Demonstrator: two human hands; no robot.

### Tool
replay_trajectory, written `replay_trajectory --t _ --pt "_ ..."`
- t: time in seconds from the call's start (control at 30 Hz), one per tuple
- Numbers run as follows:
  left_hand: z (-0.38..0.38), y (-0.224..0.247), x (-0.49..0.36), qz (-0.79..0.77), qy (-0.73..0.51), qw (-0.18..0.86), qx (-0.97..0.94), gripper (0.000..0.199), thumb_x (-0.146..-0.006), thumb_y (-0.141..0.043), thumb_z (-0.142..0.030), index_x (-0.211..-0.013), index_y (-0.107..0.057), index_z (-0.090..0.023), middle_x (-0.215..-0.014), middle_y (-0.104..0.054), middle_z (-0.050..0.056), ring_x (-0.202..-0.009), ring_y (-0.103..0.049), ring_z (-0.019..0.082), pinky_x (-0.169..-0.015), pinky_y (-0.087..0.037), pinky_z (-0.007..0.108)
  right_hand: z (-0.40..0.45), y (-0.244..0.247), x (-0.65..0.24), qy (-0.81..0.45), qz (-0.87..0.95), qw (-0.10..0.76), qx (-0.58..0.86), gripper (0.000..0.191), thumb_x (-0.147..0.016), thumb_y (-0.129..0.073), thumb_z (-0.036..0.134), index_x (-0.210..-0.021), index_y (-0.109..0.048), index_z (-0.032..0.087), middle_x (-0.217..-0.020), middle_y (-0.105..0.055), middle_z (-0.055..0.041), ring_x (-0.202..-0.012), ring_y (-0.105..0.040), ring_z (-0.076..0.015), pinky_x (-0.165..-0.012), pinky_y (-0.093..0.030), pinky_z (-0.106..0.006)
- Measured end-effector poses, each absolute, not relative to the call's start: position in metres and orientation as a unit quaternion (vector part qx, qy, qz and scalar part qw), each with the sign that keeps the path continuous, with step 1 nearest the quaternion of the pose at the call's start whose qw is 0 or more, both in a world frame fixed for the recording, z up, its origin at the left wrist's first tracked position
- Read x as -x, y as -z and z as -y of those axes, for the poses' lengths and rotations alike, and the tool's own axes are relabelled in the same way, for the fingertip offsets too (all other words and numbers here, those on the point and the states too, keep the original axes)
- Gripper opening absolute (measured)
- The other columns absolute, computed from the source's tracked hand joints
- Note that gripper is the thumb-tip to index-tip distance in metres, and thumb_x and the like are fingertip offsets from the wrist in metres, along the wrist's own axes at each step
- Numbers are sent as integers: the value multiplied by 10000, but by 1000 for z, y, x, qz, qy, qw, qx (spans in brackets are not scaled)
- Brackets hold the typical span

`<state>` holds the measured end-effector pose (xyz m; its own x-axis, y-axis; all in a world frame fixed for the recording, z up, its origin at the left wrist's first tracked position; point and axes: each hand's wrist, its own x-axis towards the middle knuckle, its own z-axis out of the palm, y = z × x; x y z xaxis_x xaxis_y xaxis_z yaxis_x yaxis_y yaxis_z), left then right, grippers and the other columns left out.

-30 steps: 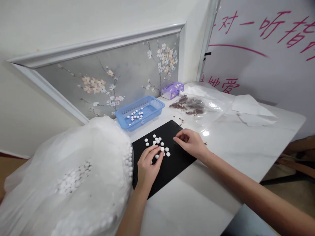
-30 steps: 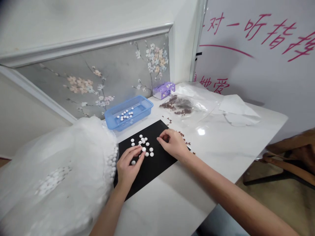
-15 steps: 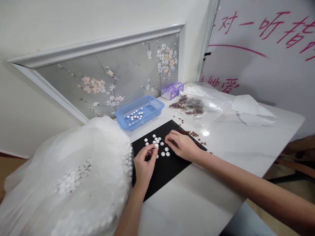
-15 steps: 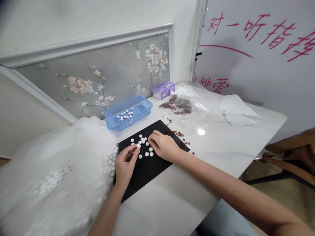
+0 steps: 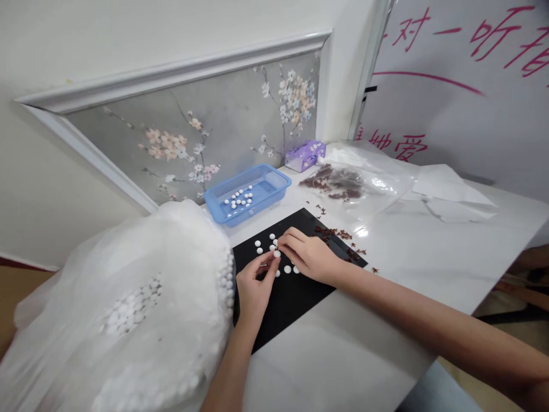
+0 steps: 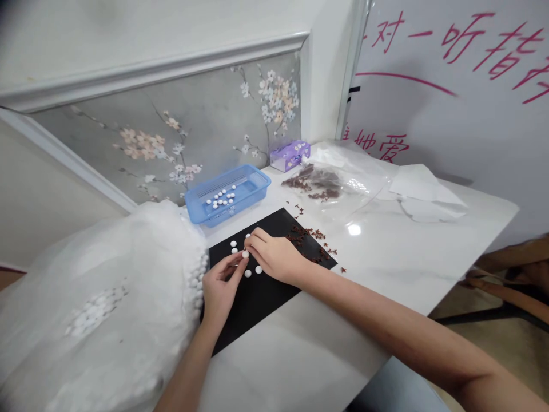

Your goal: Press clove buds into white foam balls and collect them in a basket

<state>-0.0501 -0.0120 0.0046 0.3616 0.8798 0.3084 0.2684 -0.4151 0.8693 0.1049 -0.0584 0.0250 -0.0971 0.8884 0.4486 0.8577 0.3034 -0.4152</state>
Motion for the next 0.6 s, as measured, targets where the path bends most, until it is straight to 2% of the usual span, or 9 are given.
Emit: replay_trajectory --t 0.17,0.4,0.6 --pt "12 -3 50 -389 -407 380 -734 216 -755 -639 -326 -899 -692 -173 -866 -719 57 -756 -674 187 -681 -570 284 55 -21 -107 36 767 272 580 238 -941 -294 212 -964 -522 146 -921 -566 -81 -676 -565 -127 -478 -381 -212" --pt "12 -3 50 -389 -414 356 -742 214 -761 -632 -333 -891 -698 -177 -879 -724 57 -767 -680 195 -673 -573 285 54 -18 -108 34 778 274 565 218 -938 -306 196 -985 -514 149 -942 -556 -80 -719 -562 -127 -475 -371 -205" --pt "11 -4 51 -393 -400 353 -750 208 -759 -635 -331 -888 -701 -182 -880 -726 51 -756 -680 191 -695 -570 295 53 -20 -113 32 810 226 540 215 -925 -307 163 -1017 -501 142 -957 -548 -81 -691 -555 -129 -464 -370 -214"
